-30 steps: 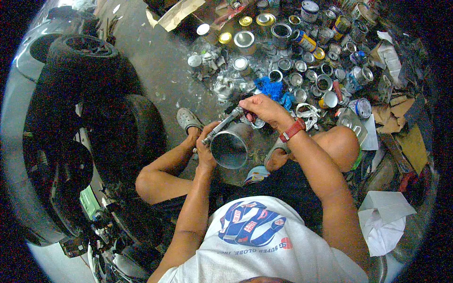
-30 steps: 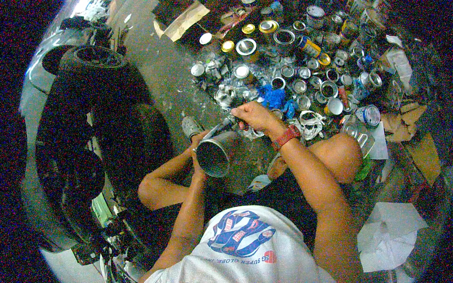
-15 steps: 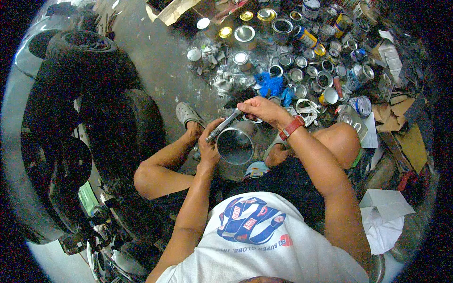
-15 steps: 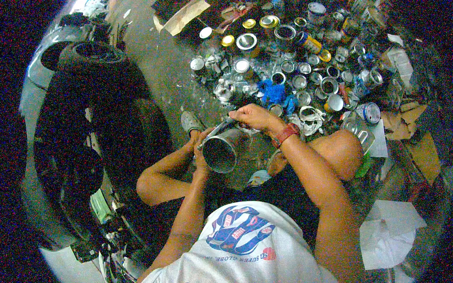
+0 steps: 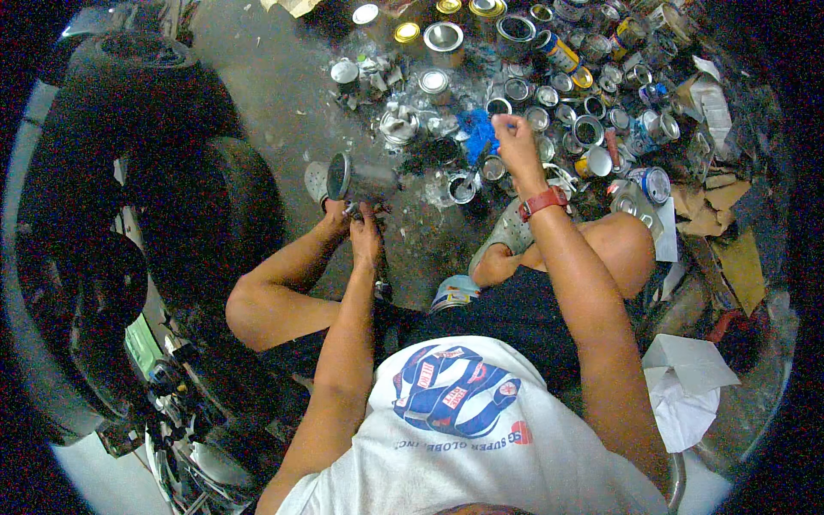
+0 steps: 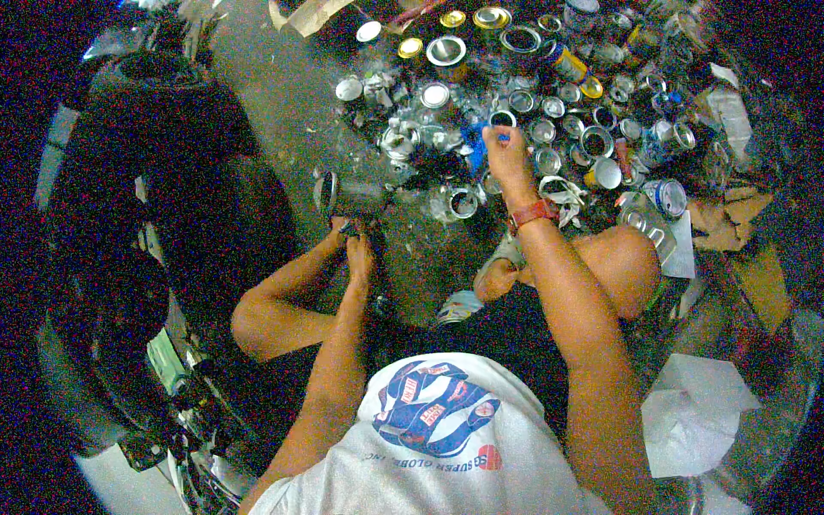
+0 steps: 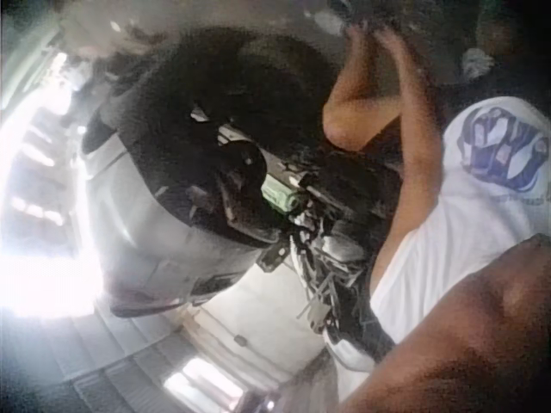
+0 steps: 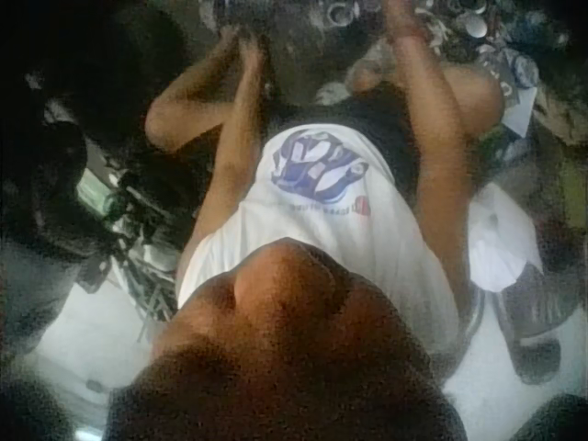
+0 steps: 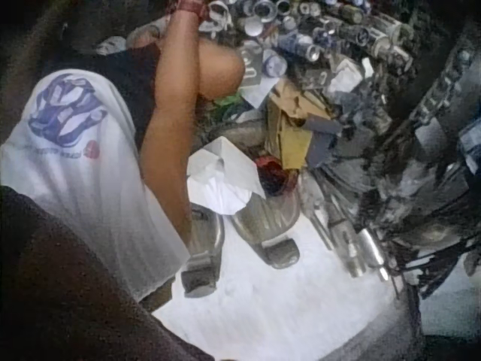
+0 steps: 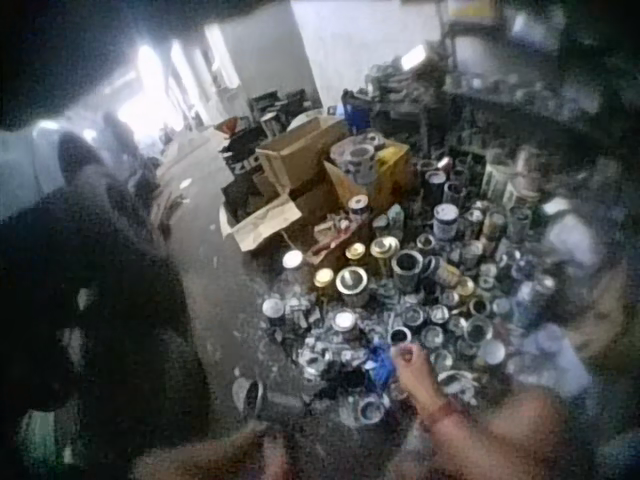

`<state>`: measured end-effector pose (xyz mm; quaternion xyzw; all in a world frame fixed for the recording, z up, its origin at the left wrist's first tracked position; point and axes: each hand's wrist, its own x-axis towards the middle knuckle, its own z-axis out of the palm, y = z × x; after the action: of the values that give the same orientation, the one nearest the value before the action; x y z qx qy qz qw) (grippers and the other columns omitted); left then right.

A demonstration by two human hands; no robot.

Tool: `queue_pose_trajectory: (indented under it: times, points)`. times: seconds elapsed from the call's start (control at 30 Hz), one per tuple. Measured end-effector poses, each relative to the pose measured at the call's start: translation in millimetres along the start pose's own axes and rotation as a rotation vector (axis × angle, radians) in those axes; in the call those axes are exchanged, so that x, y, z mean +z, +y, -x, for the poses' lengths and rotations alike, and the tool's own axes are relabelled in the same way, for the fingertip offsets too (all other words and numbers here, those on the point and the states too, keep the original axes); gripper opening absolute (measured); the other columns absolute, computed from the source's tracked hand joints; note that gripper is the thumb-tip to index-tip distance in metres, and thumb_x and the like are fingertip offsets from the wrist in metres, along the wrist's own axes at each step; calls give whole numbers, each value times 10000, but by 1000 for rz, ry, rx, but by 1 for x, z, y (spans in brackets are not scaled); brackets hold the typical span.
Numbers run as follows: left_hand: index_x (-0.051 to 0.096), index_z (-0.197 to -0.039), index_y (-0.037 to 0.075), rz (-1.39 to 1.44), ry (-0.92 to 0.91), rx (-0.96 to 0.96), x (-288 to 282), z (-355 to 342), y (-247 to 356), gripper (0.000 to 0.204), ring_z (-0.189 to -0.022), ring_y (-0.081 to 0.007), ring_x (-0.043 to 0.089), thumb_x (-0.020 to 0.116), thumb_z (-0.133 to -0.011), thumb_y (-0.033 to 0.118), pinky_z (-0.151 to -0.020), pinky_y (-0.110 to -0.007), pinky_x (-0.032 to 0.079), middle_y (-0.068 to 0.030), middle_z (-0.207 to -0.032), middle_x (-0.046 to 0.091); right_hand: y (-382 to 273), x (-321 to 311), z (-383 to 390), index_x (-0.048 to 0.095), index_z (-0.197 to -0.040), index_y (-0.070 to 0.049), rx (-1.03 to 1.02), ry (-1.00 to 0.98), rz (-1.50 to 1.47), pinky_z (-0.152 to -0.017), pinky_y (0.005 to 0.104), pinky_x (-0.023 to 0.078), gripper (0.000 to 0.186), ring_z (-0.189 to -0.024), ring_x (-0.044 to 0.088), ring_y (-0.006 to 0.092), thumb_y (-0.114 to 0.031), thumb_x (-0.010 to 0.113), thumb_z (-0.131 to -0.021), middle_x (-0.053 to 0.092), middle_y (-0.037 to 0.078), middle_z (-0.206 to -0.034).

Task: The person sits on the floor and sorts through a large pile of metal cans and debris. They pick up individual cans, inspect them, and place them back into the pile or set them aside.

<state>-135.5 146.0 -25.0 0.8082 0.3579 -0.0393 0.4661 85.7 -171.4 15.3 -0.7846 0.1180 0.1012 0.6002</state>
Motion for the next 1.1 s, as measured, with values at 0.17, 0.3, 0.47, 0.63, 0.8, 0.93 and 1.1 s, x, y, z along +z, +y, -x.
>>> queue_pose_trajectory:
  times: [0.17,0.3,0.47,0.63,0.8,0.93,1.1]
  points:
    - [623,-1277,-111,-113,209,-127,8,10,-1,918,-1150,-399,663,423,-1016,746,-1026,-470,467,-264,-1188,717,14,21,16,466,-1490,56,245,-127,242,-1057,416,502,891,-1236,644,322,-498,811,-883,644,228,-1373]
    - [609,-1311,-101,-103,41,-193,24,8,14,874,-1229,-432,631,445,-1027,709,-1072,-469,443,-291,-1274,686,86,19,5,638,-1282,78,159,-153,272,-983,435,534,763,-1141,704,335,-521,830,-848,722,227,-1234]
    - [625,-1260,-99,8,141,-125,22,13,1,856,-1083,-452,654,465,-1022,707,-991,-484,470,-295,-1159,700,46,41,50,755,-985,-6,-265,-283,665,-811,569,542,469,-893,692,490,-470,701,-954,745,256,-954]
    - [667,-1223,-63,-244,49,-404,27,0,-15,788,-1099,-443,672,536,-1003,682,-975,-469,498,-299,-1155,707,8,42,72,776,-1018,-49,-358,-377,897,-851,542,551,355,-936,711,425,-368,619,-1015,759,213,-993]
    - [690,-1249,24,-5,65,-130,43,9,-16,703,-1141,-416,680,597,-981,667,-976,-448,515,-225,-1216,725,36,33,79,786,-1123,-89,-463,-399,671,-897,528,553,331,-1000,705,415,-352,609,-1026,766,173,-1079]
    - [696,-1207,49,-24,80,-64,49,13,-19,587,-1009,-382,692,642,-988,592,-918,-440,524,-176,-1079,744,26,32,84,791,-1120,-106,-362,-394,860,-869,514,564,334,-981,714,401,-377,623,-1020,765,185,-1061]
    - [668,-1283,6,-65,74,39,53,7,-32,535,-1009,-317,712,689,-1013,467,-931,-391,531,-170,-1113,760,40,30,82,791,-1124,-131,-564,-407,690,-825,532,577,336,-939,725,419,-390,601,-1029,763,202,-999]
